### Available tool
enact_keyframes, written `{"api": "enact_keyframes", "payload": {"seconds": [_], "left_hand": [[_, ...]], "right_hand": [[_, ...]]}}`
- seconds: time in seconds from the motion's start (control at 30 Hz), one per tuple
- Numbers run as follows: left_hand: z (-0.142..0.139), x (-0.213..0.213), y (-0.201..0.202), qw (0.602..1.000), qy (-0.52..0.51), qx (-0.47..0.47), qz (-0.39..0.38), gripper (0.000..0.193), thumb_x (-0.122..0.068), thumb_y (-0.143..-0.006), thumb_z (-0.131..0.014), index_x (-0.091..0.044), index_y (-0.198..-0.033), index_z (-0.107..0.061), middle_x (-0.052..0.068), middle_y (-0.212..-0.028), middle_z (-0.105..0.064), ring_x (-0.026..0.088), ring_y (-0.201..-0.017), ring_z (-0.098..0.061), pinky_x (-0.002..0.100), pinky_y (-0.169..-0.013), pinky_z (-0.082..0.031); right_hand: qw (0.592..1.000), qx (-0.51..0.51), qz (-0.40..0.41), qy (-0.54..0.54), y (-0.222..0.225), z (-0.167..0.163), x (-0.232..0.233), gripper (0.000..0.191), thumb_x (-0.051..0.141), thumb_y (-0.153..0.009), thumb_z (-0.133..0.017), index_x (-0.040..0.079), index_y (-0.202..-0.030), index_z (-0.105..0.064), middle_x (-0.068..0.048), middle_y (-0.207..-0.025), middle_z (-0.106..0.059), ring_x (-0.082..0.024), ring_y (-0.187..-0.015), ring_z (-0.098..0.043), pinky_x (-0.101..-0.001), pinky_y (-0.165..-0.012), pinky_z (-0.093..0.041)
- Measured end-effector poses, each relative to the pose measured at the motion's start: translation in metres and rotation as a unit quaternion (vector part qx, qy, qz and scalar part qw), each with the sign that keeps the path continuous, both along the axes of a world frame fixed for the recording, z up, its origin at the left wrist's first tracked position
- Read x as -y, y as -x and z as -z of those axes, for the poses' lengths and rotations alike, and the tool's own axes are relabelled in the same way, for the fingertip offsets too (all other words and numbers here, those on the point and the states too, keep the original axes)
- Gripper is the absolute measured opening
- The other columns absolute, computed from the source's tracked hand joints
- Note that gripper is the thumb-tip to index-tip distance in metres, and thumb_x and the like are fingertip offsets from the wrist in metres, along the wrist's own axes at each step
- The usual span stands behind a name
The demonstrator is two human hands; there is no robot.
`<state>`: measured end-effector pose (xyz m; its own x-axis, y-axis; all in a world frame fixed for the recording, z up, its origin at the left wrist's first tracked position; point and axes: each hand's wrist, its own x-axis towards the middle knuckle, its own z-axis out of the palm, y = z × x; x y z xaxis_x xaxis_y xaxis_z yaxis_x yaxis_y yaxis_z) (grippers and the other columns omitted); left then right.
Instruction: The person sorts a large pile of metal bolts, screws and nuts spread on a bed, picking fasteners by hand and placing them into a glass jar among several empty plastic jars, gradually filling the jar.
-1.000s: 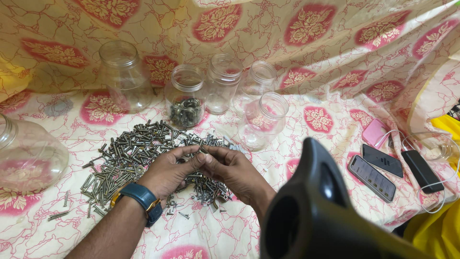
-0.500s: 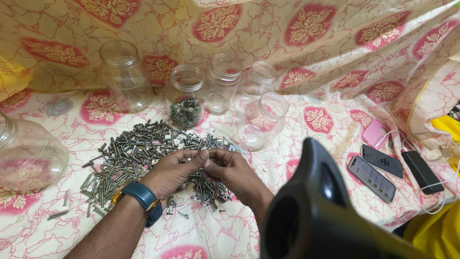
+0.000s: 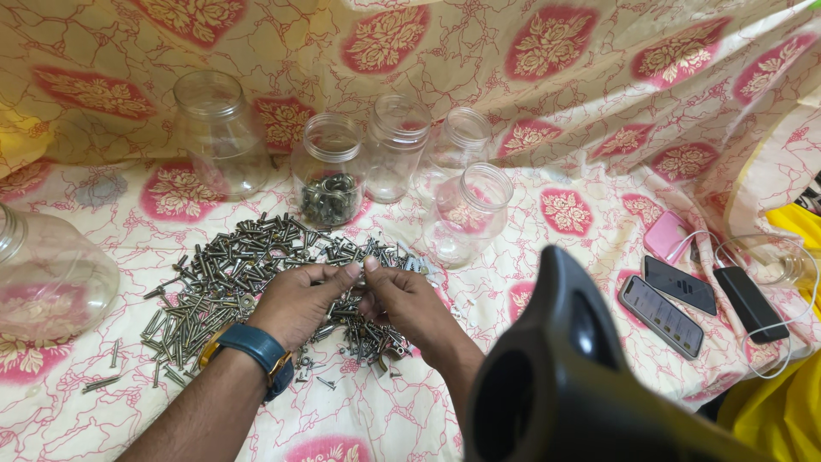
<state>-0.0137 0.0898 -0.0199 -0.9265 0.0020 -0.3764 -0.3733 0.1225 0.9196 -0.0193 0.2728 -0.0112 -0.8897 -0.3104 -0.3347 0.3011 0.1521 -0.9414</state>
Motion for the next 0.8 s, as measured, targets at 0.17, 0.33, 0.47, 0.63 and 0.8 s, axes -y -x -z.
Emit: {"api": "enact_keyframes", "payload": {"seconds": [0.17, 0.33, 0.47, 0.63, 0.8], "left_hand": [[0.006, 0.006, 0.001, 0.995, 0.062, 0.071, -0.037, 0.058, -0.059, -0.095, -0.058, -0.005, -0.096, -0.079, 0.006, -0.083, -0.069, 0.018, -0.076, -0.057, 0.036, -0.078, -0.048], [0.027, 0.014, 0.003, 0.991, 0.091, 0.077, -0.06, 0.061, -0.057, -0.099, -0.054, 0.0, -0.088, -0.072, 0.004, -0.076, -0.064, 0.015, -0.067, -0.055, 0.03, -0.067, -0.046], [0.045, 0.018, 0.006, 0.993, 0.024, 0.088, -0.071, 0.058, -0.057, -0.099, -0.059, 0.0, -0.091, -0.067, 0.002, -0.073, -0.052, 0.014, -0.062, -0.045, 0.03, -0.056, -0.044], [0.05, 0.017, 0.01, 0.995, 0.011, 0.092, -0.045, 0.052, -0.054, -0.095, -0.06, -0.004, -0.093, -0.072, 0.0, -0.077, -0.06, 0.011, -0.064, -0.05, 0.03, -0.059, -0.05], [0.053, 0.018, 0.007, 0.995, 0.048, 0.083, -0.034, 0.06, -0.057, -0.097, -0.058, 0.001, -0.098, -0.073, 0.003, -0.082, -0.063, 0.012, -0.069, -0.056, 0.031, -0.062, -0.053]], "right_hand": [[0.974, -0.069, -0.002, -0.216, -0.002, 0.009, -0.003, 0.051, 0.053, -0.093, -0.062, 0.005, -0.107, -0.074, 0.001, -0.081, -0.07, -0.016, -0.082, -0.068, -0.0328, -0.077, -0.055], [0.868, -0.086, -0.093, -0.479, -0.008, 0.017, -0.01, 0.059, 0.046, -0.076, -0.086, 0.01, -0.119, -0.066, -0.012, -0.11, -0.066, -0.031, -0.104, -0.072, -0.0398, -0.093, -0.056], [0.843, -0.06, -0.091, -0.527, -0.015, 0.025, -0.007, 0.076, 0.032, -0.069, -0.095, 0.016, -0.131, -0.056, -0.02, -0.139, -0.045, -0.037, -0.114, -0.064, -0.0413, -0.098, -0.054], [0.852, -0.118, -0.077, -0.503, -0.01, 0.045, -0.013, 0.058, 0.019, -0.071, -0.09, 0.02, -0.123, -0.065, -0.019, -0.136, -0.048, -0.036, -0.111, -0.065, -0.0413, -0.097, -0.055], [0.859, -0.196, -0.037, -0.472, -0.007, 0.055, -0.017, 0.041, 0.01, -0.081, -0.076, 0.02, -0.121, -0.07, -0.018, -0.123, -0.06, -0.037, -0.107, -0.067, -0.0435, -0.094, -0.056]]}}
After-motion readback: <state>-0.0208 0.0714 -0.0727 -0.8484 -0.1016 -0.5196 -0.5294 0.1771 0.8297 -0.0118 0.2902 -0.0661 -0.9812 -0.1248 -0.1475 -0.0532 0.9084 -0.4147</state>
